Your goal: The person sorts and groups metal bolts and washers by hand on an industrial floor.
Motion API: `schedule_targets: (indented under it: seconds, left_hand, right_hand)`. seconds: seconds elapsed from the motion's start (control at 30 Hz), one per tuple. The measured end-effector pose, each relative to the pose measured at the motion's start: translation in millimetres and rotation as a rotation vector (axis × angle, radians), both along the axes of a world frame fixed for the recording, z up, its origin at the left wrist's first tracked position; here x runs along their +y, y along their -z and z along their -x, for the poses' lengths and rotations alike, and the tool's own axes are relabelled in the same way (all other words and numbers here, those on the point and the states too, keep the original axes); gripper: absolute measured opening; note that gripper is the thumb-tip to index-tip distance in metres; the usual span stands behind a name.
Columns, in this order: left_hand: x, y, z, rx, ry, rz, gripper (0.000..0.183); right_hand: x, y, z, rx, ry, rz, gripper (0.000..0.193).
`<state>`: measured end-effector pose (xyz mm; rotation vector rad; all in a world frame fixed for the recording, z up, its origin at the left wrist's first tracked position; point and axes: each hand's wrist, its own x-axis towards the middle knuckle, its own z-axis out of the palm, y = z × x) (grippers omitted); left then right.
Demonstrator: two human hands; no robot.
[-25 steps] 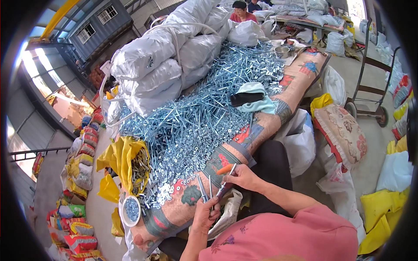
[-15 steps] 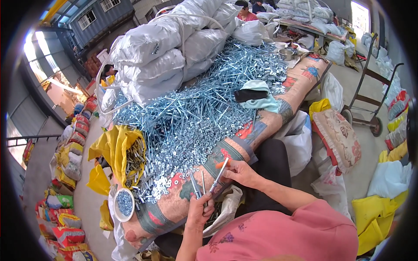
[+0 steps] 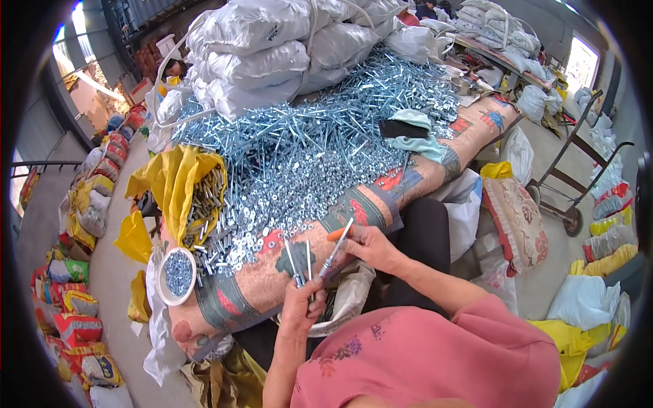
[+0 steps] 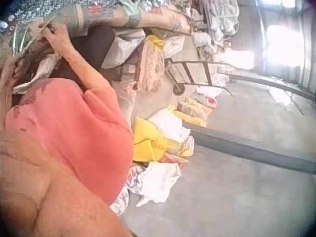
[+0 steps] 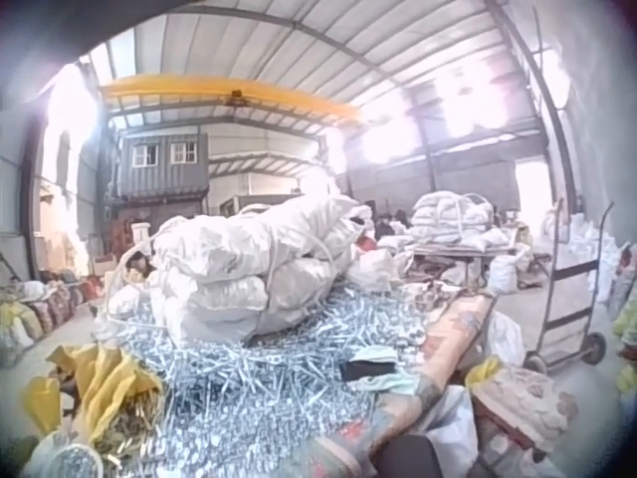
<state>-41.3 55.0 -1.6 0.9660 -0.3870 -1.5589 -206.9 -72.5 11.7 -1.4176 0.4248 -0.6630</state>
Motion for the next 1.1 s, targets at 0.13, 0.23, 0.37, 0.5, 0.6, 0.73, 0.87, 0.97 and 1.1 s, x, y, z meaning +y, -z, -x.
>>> schedule_targets:
  seconds: [0.13,0.23,0.37,0.5,0.6,0.73,0.87,0.97,1.1]
  left_hand:
    - [1.9,-4.8,1.6,0.040,0.014,0.006,0.013]
    - [3.5,-9.3,17.0,0.015,0.030,0.028,0.012]
    - [-1.3,17.4,18.8,-0.569,-0.232,0.063,0.012]
    - [-1.6,4.5,22.9,-1.207,-0.435,0.288,0.008]
    - [-1.0,-11.1,21.8,-0.551,-0.202,-0.073,0.012]
    - [-3.0,17.3,33.4,-1.045,-0.329,0.159,0.013]
    - [0.6,18.2,33.7,-1.312,-0.362,0.148,0.015]
    - [0.8,4.7,30.4,-0.873,-0.261,-0.017,0.016]
    - [12.1,7.8,20.2,-0.455,-0.178,-0.081,0.019]
  right_hand:
    - [11.5,-6.5,-0.2,-0.091,0.006,-0.106,0.029]
    - [17.0,3.5,-2.1,0.003,-0.105,-0.042,0.021]
    - [26.1,5.4,-20.8,0.083,0.140,-0.047,0.017]
    - [12.3,24.8,-26.8,0.274,0.093,-0.077,0.020]
    - [13.6,20.3,-14.7,-0.012,0.018,-0.177,0.018]
    - [15.2,27.4,-12.0,0.147,0.112,-0.116,0.017]
    - [20.6,31.4,-13.8,0.143,0.128,-0.175,0.016]
    - [22.4,29.3,-13.7,0.116,0.131,-0.178,0.015]
    - [24.3,30.1,-13.9,0.077,0.055,-0.232,0.015]
